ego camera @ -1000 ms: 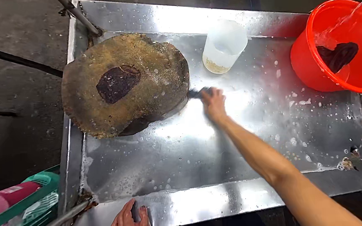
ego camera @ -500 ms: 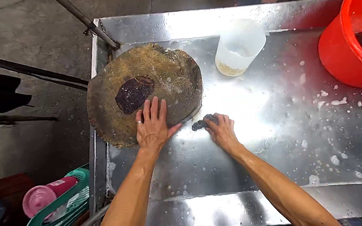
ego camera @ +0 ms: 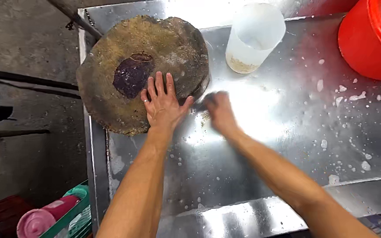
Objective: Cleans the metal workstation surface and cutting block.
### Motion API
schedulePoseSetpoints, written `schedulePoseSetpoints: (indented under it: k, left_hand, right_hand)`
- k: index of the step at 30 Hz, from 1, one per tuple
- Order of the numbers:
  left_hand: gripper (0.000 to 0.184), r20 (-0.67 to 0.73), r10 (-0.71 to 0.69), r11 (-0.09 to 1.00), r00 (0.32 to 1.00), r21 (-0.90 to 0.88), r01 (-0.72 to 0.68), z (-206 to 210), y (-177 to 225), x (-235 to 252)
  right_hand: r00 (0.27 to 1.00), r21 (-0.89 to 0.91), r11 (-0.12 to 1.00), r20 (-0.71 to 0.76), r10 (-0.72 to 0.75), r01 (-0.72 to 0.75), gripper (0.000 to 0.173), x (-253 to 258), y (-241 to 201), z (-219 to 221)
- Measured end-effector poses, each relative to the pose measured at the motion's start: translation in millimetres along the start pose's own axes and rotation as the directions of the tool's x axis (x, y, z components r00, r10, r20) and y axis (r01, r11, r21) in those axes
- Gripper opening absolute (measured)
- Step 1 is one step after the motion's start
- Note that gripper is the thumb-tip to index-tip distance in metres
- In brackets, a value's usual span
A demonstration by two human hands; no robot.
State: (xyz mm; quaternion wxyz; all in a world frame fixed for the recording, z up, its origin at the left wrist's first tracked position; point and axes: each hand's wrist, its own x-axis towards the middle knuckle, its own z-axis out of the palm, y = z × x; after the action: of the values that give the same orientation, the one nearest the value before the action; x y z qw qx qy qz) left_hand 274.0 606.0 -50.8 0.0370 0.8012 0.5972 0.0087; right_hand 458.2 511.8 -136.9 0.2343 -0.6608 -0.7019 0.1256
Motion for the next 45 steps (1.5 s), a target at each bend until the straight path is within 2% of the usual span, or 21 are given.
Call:
schedulePoseSetpoints:
  k: [3,5,7,9,12,13,15,17,20,22,23,25,28,31,33,35,38,39,41,42,45]
  left_hand:
    - [0.096,0.027,0.104,0.993,0.994,-0.056,-0.103,-4,-9,-1]
    - [0.099,0.026,0.148,0.988,0.989,-0.041,-0.147,-4,-16,3]
    - [0.104,0.026,0.167,0.986,0.986,-0.030,-0.166,-3,-22,6]
    - [0.107,0.008,0.181,0.983,0.983,-0.014,-0.181,-1,-25,7]
    - [0.102,-0.003,0.178,0.984,0.984,0.009,-0.178,0,-26,8]
    - [0.101,-0.005,0.176,0.984,0.984,0.014,-0.176,1,-25,9]
    - [0.099,-0.006,0.167,0.986,0.986,0.012,-0.167,3,-25,7]
    - [0.099,-0.014,0.173,0.985,0.985,0.012,-0.173,6,-28,8]
    - [0.099,-0.025,0.178,0.984,0.984,0.009,-0.178,9,-33,9]
    - [0.100,-0.005,0.167,0.986,0.986,-0.001,-0.167,8,-32,11]
    - [0.101,-0.004,0.161,0.987,0.987,-0.003,-0.161,8,-31,12]
    - [0.105,0.005,0.146,0.989,0.989,0.002,-0.146,5,-28,12]
    - [0.105,-0.005,0.141,0.990,0.990,0.008,-0.141,3,-26,11]
    - [0.097,0.000,0.156,0.988,0.988,0.013,-0.156,-2,-20,12]
    - [0.094,0.022,0.159,0.987,0.987,0.034,-0.159,-4,-20,11]
    - [0.093,0.020,0.157,0.986,0.987,0.047,-0.158,-2,-25,14]
    - [0.090,0.067,0.161,0.986,0.985,0.031,-0.164,-4,-40,16]
    - [0.089,0.093,0.175,0.985,0.980,-0.007,-0.175,-4,-41,22]
    - [0.087,0.155,0.213,0.969,0.965,-0.164,-0.187,-9,-34,19]
    - [0.082,0.130,0.226,0.946,0.965,-0.266,-0.186,-22,-30,13]
    - [0.065,-0.056,0.244,0.885,0.968,-0.396,-0.246,-84,-42,-75]
  right_hand:
    - [0.961,0.078,0.975,0.166,-0.221,0.210,0.038,-57,-65,30]
    - [0.949,0.072,0.964,0.173,-0.264,0.255,0.038,-59,-53,18]
    - [0.984,0.001,0.985,0.041,-0.175,0.175,0.035,-44,6,-8]
    - [0.999,-0.075,0.997,-0.042,0.022,-0.025,0.037,-31,91,-51]
    - [0.921,-0.177,0.904,-0.079,0.382,-0.390,0.048,-30,213,-117]
    - [0.878,-0.190,0.857,-0.108,0.467,-0.479,0.051,-28,233,-129]
    - [0.857,-0.177,0.840,-0.161,0.490,-0.513,0.048,-26,212,-128]
    - [0.924,-0.127,0.923,-0.179,0.339,-0.363,0.038,-27,137,-92]
    - [0.998,-0.057,0.997,0.029,0.057,-0.055,0.043,-40,32,-12]
    - [0.981,0.036,0.996,0.175,-0.085,0.080,0.043,-58,-7,0]
    - [0.976,0.053,0.990,0.170,-0.134,0.127,0.039,-68,-8,-3]
    - [0.992,0.030,0.993,0.057,-0.115,0.114,0.035,-83,29,-22]
    - [0.991,-0.060,0.991,-0.077,0.113,-0.117,0.037,-84,146,-75]
    - [0.934,-0.192,0.915,-0.114,0.338,-0.355,0.043,-86,263,-143]
    - [0.852,-0.265,0.810,-0.123,0.509,-0.523,0.052,-77,286,-163]
    - [0.820,-0.246,0.784,-0.113,0.561,-0.570,0.053,-64,236,-149]
    - [0.915,-0.109,0.913,-0.142,0.378,-0.394,0.042,-65,91,-71]
    - [0.938,-0.085,0.940,-0.144,0.315,-0.329,0.040,-64,57,-43]
    - [0.960,-0.117,0.953,-0.006,0.281,-0.280,0.045,-65,9,-13]
    - [0.961,-0.073,0.960,0.051,0.273,-0.269,0.042,-54,-11,-11]
    - [0.967,0.171,0.959,0.153,0.203,-0.228,0.039,-66,-99,-11]
